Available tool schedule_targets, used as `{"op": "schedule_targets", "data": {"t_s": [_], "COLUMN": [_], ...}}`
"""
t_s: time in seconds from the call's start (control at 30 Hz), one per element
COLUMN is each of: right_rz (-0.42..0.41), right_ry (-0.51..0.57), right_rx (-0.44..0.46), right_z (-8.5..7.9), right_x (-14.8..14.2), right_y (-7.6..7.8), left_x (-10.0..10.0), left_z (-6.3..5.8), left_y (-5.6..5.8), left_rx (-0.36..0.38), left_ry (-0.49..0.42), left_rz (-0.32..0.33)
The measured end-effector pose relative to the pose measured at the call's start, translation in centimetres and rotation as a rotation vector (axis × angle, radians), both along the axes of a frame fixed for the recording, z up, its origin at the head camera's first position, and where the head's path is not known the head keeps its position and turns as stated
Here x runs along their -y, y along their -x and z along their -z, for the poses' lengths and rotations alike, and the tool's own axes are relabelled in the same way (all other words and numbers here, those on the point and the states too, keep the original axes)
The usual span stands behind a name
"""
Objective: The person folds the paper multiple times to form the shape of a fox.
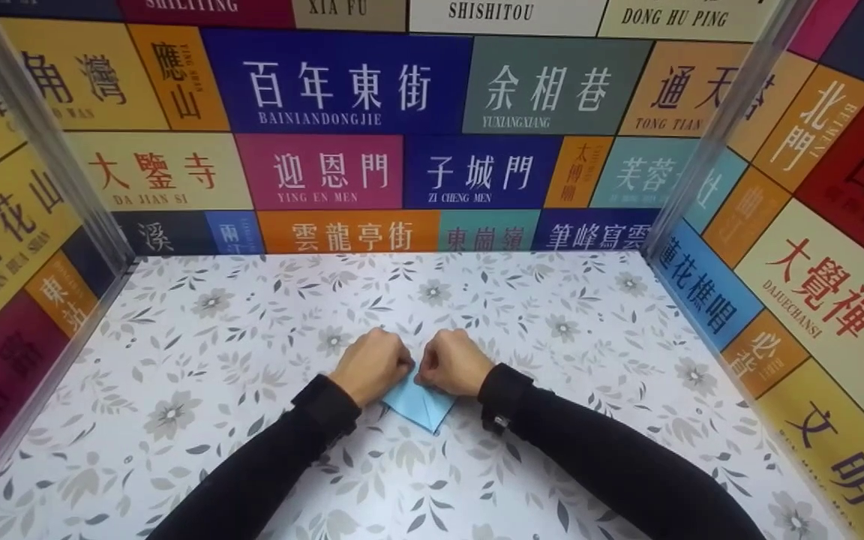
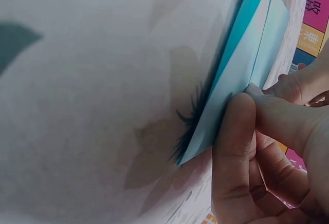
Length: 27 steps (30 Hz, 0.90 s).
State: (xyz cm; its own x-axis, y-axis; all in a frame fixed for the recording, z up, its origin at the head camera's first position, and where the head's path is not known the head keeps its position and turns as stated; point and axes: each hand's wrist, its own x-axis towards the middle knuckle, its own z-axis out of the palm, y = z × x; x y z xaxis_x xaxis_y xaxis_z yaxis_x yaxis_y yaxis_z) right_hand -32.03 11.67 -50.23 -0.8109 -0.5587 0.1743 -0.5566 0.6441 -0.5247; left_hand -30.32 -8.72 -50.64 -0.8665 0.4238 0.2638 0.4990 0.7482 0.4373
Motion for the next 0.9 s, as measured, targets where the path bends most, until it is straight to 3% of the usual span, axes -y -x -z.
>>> {"op": "schedule_targets", "data": {"t_s": [0.37, 0.57, 0.9], "right_rz": [0.018, 0.028, 0.005], "right_ry": [-0.005, 0.002, -0.01], "right_rx": [0.015, 0.039, 0.037], "right_z": [0.2, 0.2, 0.2], "right_x": [0.0, 0.0, 0.0], "right_y": [0.1, 0.2, 0.4], "left_x": [0.1, 0.8, 1.0], "left_z": [0.4, 0.0, -0.1], "left_y": [0.0, -0.4, -1.2], "left_rx": [-0.023, -0.001, -0.04], "left_ry": [0.057, 0.06, 0.068], "left_rz": [0.072, 0.066, 0.092]}}
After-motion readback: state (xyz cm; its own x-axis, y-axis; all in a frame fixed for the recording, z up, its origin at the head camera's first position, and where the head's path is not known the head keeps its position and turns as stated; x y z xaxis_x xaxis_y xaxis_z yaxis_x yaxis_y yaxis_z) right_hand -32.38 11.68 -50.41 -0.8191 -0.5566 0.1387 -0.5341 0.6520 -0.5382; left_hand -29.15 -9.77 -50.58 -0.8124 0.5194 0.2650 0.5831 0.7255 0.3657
